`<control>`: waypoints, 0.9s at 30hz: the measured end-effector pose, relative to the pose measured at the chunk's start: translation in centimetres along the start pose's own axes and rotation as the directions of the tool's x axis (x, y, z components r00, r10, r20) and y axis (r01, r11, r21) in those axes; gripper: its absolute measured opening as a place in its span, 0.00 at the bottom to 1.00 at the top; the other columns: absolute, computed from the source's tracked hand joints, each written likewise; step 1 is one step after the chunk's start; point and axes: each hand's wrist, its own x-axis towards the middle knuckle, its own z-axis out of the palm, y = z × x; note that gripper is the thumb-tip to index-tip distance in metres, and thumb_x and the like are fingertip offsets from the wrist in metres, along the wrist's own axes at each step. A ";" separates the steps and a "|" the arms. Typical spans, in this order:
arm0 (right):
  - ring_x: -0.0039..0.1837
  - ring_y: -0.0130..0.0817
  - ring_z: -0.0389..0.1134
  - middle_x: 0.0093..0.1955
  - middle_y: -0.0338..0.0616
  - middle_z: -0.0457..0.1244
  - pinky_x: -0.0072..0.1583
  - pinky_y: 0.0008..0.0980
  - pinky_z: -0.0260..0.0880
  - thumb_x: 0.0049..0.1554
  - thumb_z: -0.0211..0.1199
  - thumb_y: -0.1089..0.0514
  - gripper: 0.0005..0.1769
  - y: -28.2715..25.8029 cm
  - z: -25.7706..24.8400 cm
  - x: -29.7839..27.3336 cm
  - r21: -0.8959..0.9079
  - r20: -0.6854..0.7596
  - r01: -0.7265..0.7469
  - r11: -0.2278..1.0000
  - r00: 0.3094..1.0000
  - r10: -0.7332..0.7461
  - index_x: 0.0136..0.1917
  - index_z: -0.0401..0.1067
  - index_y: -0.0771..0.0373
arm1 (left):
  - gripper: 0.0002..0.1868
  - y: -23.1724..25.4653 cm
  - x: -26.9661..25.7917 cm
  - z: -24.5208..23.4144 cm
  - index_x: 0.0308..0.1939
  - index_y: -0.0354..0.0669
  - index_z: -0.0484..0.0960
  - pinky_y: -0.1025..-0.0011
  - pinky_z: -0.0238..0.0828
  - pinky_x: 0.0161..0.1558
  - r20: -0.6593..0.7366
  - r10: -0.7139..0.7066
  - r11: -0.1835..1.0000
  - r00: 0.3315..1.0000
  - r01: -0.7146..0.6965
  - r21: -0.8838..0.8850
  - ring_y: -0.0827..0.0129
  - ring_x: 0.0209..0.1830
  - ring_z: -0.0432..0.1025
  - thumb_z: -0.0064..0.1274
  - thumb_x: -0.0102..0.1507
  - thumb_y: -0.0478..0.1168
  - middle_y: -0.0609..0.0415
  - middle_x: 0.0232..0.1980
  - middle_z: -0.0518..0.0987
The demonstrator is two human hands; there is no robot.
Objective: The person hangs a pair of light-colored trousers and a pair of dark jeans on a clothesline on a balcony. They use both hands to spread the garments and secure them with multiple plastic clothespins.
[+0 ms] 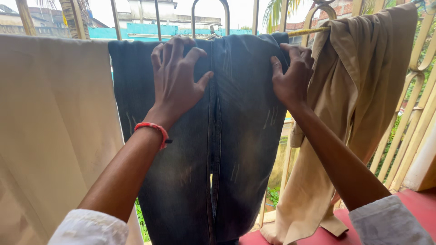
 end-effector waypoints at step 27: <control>0.31 0.18 0.58 0.31 0.34 0.64 0.34 0.26 0.55 0.64 0.66 0.53 0.15 4.8 0.0 6.5 0.457 0.109 -0.464 0.759 0.876 0.470 0.38 0.77 0.62 | 0.16 1.8 5.4 2.2 0.56 0.43 0.80 0.56 0.41 0.77 0.288 -0.540 0.821 0.791 0.571 -0.031 0.67 0.51 0.78 0.50 0.69 0.46 0.51 0.43 0.86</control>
